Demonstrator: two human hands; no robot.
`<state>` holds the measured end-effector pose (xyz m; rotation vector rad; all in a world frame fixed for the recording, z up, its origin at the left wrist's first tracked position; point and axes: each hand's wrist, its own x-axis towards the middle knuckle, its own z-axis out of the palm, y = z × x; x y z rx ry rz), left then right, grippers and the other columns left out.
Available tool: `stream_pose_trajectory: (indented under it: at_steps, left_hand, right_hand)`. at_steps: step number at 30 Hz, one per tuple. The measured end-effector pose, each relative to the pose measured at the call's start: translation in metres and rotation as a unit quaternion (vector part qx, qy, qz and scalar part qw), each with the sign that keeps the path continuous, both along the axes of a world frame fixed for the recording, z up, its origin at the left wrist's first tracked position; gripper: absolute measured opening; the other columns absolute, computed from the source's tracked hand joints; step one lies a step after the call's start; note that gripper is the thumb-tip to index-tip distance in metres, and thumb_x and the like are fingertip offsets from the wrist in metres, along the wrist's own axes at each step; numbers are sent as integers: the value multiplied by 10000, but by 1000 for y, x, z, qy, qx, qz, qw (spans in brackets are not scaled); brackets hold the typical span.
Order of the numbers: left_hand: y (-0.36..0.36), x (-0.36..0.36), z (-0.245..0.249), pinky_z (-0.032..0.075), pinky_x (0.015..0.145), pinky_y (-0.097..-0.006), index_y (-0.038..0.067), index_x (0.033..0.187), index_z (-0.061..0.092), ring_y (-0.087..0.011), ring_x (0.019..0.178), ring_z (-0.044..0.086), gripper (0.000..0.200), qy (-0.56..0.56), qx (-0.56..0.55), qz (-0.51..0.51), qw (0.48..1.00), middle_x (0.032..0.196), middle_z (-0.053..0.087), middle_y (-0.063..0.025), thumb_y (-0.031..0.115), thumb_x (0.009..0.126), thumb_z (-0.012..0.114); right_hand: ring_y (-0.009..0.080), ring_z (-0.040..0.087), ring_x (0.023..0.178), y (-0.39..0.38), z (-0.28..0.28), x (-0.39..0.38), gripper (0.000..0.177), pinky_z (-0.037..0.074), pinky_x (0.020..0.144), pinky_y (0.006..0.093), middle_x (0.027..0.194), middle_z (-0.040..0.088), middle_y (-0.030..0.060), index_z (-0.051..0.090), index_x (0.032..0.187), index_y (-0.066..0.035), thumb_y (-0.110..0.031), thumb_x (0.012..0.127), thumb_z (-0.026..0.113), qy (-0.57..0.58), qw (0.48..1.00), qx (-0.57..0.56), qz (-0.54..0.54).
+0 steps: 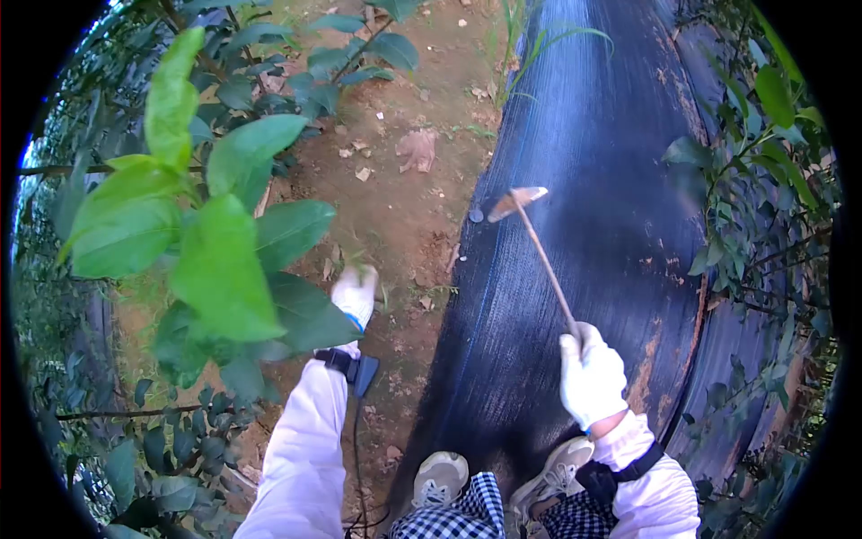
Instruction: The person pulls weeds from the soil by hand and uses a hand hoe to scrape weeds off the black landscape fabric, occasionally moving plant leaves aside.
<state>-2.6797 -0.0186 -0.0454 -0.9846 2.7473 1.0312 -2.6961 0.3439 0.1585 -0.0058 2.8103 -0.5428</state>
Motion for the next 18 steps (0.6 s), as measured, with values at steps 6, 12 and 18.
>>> stream_pose_trajectory:
  at_steps: [6, 12, 18]
  left_hand:
    - [112, -36, 112, 513, 853, -412, 37, 1169, 615, -326, 980, 654, 476, 49, 176, -288, 940, 1049, 664, -196, 360, 826, 684]
    - [83, -44, 73, 527, 848, -372, 1, 1163, 605, -280, 945, 659, 501, 82, 57, -130, 986, 1088, 651, -175, 246, 752, 754]
    - [5, -56, 9, 450, 904, -457, 111, 1034, 679, -353, 1028, 575, 358, 47, -208, -89, 973, 1020, 651, -132, 308, 738, 717]
  right_hand:
    - [342, 698, 776, 21, 29, -16, 302, 542, 711, 404, 833, 691, 201, 630, 1139, -30, -251, 953, 541, 33, 994, -56, -85]
    - [330, 683, 708, 57, 50, -21, 274, 511, 649, 398, 777, 671, 193, 630, 1112, -26, -229, 942, 559, 99, 992, -36, -66]
    - [355, 682, 754, 77, 27, -2, 303, 510, 679, 408, 818, 680, 210, 635, 1114, -6, -240, 931, 574, -5, 993, -7, -115]
